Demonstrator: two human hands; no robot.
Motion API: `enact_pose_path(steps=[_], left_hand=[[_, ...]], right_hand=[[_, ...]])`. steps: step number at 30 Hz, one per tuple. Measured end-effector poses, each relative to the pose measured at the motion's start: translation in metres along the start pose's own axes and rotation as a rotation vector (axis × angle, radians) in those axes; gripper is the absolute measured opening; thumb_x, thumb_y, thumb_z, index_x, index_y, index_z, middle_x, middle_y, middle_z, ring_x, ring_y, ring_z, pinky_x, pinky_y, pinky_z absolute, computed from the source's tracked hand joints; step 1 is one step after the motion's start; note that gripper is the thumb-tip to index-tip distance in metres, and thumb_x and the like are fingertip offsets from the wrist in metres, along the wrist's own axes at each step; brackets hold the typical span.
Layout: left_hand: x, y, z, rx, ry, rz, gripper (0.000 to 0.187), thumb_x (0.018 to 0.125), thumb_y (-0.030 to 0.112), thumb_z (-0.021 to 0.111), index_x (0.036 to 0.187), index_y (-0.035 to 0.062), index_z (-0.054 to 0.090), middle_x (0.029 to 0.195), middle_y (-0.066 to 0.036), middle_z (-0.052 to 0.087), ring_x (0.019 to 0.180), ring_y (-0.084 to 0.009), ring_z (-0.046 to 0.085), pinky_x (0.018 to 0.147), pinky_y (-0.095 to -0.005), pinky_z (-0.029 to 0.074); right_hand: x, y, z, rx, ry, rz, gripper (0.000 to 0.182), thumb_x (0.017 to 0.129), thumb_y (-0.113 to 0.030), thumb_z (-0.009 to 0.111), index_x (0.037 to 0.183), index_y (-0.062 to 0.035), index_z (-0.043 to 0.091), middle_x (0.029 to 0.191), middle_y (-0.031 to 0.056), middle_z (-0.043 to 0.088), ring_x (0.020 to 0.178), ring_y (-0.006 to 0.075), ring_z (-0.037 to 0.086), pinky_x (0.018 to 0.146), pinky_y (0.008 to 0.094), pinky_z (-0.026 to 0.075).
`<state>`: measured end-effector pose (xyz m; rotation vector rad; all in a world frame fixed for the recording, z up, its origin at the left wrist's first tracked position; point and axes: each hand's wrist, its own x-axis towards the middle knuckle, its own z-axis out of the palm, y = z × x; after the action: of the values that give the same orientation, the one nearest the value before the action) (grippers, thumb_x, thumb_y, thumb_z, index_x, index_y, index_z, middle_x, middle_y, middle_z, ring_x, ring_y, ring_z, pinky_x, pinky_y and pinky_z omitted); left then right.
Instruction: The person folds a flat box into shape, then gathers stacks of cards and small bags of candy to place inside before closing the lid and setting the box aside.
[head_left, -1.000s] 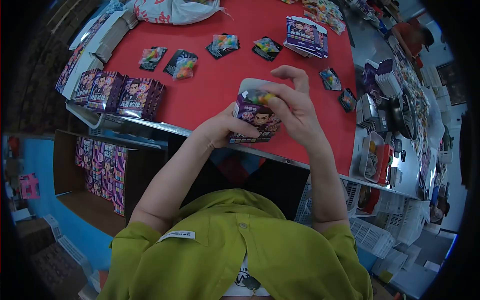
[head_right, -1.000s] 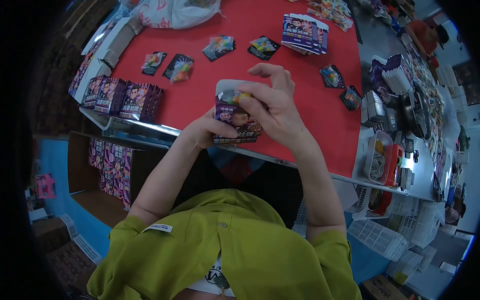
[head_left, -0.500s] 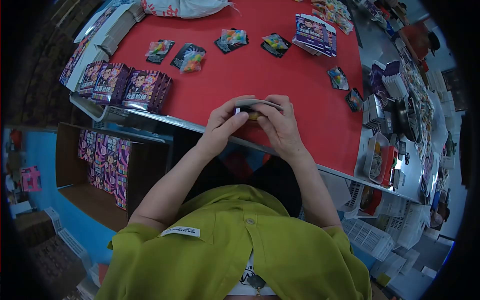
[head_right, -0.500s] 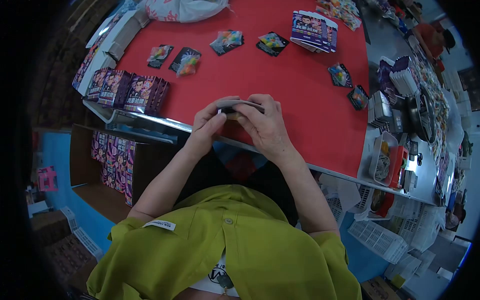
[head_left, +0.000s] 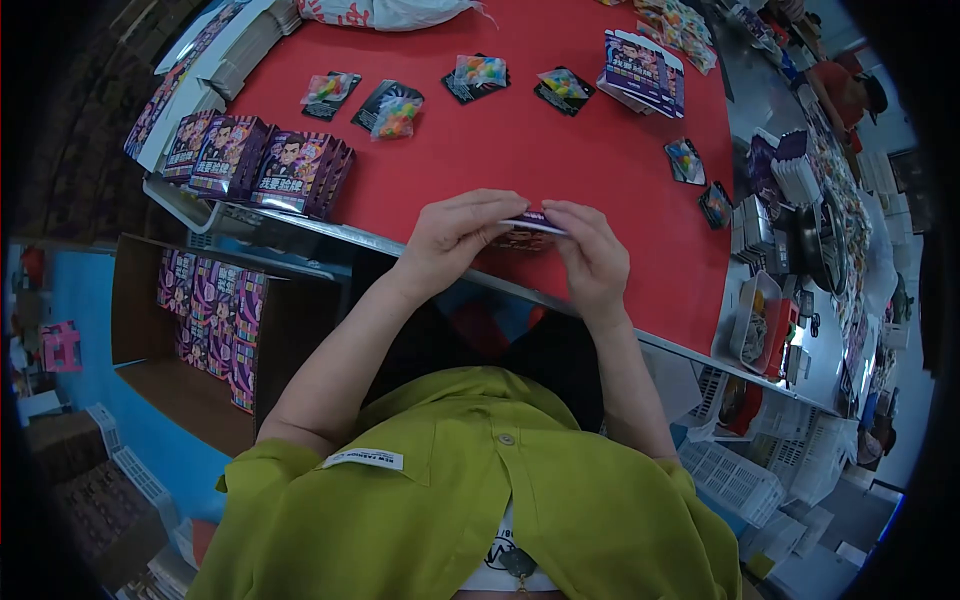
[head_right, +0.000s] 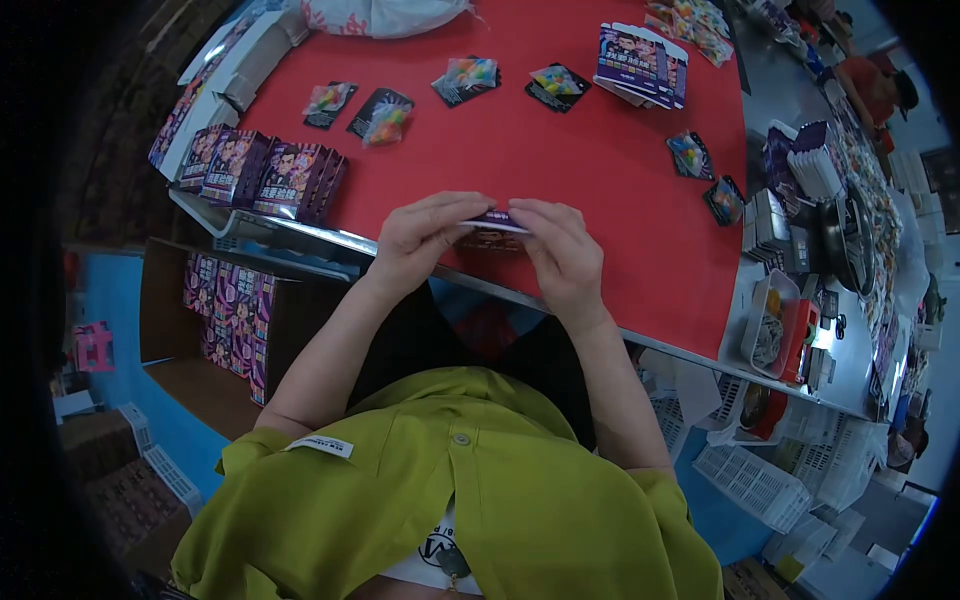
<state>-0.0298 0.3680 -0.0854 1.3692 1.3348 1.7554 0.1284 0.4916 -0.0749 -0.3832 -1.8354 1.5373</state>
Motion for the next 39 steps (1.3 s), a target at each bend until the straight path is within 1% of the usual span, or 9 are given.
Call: enact_pose_path(steps=[2, 5, 14, 17, 24, 27, 31, 37, 39], left_hand=[[0.000, 0.000, -0.006, 0.348, -0.074, 0.212, 0.027, 0.083, 0.002, 0.061, 0.110, 0.0015, 0.061, 0.106, -0.012, 0.064, 0.098, -0.0243, 0.063, 0.083, -0.0305, 0.052], [0.001, 0.009, -0.008, 0.515, -0.116, 0.343, 0.028, 0.079, 0.010, 0.068, 0.106, 0.0019, 0.063, 0.106, -0.015, 0.063, 0.096, -0.0287, 0.063, 0.079, -0.0320, 0.054], [0.011, 0.007, -0.005, 0.329, -0.019, 0.111, 0.019, 0.077, 0.005, 0.068, 0.096, 0.0003, 0.066, 0.087, -0.012, 0.067, 0.077, -0.0229, 0.066, 0.069, -0.0300, 0.053], [0.007, 0.004, -0.004, 0.220, -0.002, 0.109, 0.020, 0.077, 0.008, 0.069, 0.096, 0.0014, 0.066, 0.089, -0.012, 0.066, 0.079, -0.0225, 0.066, 0.068, -0.0310, 0.053], [-0.010, 0.005, -0.011, 0.708, -0.077, 0.468, 0.034, 0.079, 0.018, 0.068, 0.108, 0.0014, 0.059, 0.108, -0.013, 0.060, 0.095, -0.0283, 0.060, 0.077, -0.0367, 0.052], [-0.019, 0.019, -0.011, 0.856, 0.067, 0.485, 0.037, 0.083, 0.014, 0.064, 0.116, 0.0015, 0.055, 0.117, -0.017, 0.055, 0.108, -0.0320, 0.054, 0.090, -0.0384, 0.046], [-0.080, 0.024, -0.033, 0.374, 0.863, -0.032, 0.041, 0.088, 0.012, 0.055, 0.124, -0.0018, 0.042, 0.130, -0.019, 0.041, 0.122, -0.0288, 0.041, 0.102, -0.0378, 0.033], [-0.063, 0.035, -0.070, -0.318, 1.091, -0.121, 0.069, 0.095, 0.023, 0.048, 0.143, -0.0054, 0.009, 0.144, -0.015, 0.027, 0.133, -0.0208, 0.026, 0.111, -0.0313, 0.017], [-0.059, 0.024, -0.078, -0.360, 1.098, -0.095, 0.066, 0.094, 0.023, 0.050, 0.142, -0.0047, 0.013, 0.141, -0.013, 0.031, 0.131, -0.0189, 0.029, 0.110, -0.0308, 0.018]], right_hand=[[0.001, 0.008, -0.013, -0.842, -0.116, -0.683, 0.025, 0.078, -0.004, 0.066, 0.103, -0.0008, 0.064, 0.103, 0.0106, 0.062, 0.098, 0.0230, 0.059, 0.080, 0.0344, 0.048], [-0.003, -0.005, -0.009, -0.778, -0.122, -0.601, 0.028, 0.076, -0.005, 0.068, 0.104, -0.0038, 0.064, 0.102, 0.0088, 0.063, 0.095, 0.0230, 0.058, 0.082, 0.0341, 0.045], [0.007, -0.016, -0.008, -0.559, -0.132, -0.241, 0.018, 0.077, -0.007, 0.068, 0.095, -0.0047, 0.068, 0.095, 0.0068, 0.064, 0.086, 0.0207, 0.055, 0.081, 0.0330, 0.039], [0.004, -0.017, -0.005, -0.553, -0.137, -0.299, 0.018, 0.079, -0.005, 0.067, 0.097, -0.0016, 0.067, 0.097, 0.0103, 0.064, 0.085, 0.0221, 0.057, 0.076, 0.0330, 0.045], [-0.003, 0.002, -0.006, -0.784, -0.185, -0.628, 0.020, 0.080, 0.000, 0.064, 0.099, 0.0030, 0.065, 0.102, 0.0155, 0.063, 0.085, 0.0253, 0.060, 0.071, 0.0312, 0.050], [0.015, 0.001, 0.006, -0.687, -0.085, -0.513, 0.018, 0.085, -0.002, 0.060, 0.102, 0.0031, 0.064, 0.100, 0.0142, 0.063, 0.083, 0.0219, 0.061, 0.071, 0.0292, 0.050], [0.069, -0.035, 0.061, -0.042, 0.005, 0.247, 0.020, 0.091, -0.014, 0.057, 0.102, 0.0022, 0.063, 0.081, 0.0045, 0.060, 0.066, 0.0058, 0.054, 0.053, 0.0200, 0.040], [0.140, -0.004, 0.190, -0.008, -0.365, 0.291, 0.022, 0.088, -0.020, 0.061, 0.093, 0.0013, 0.064, 0.071, 0.0028, 0.060, 0.056, 0.0078, 0.054, 0.048, 0.0199, 0.039], [0.153, 0.047, 0.219, -0.473, -0.345, -0.068, 0.024, 0.087, -0.021, 0.060, 0.091, 0.0026, 0.063, 0.067, 0.0078, 0.060, 0.053, 0.0147, 0.056, 0.052, 0.0249, 0.044]])
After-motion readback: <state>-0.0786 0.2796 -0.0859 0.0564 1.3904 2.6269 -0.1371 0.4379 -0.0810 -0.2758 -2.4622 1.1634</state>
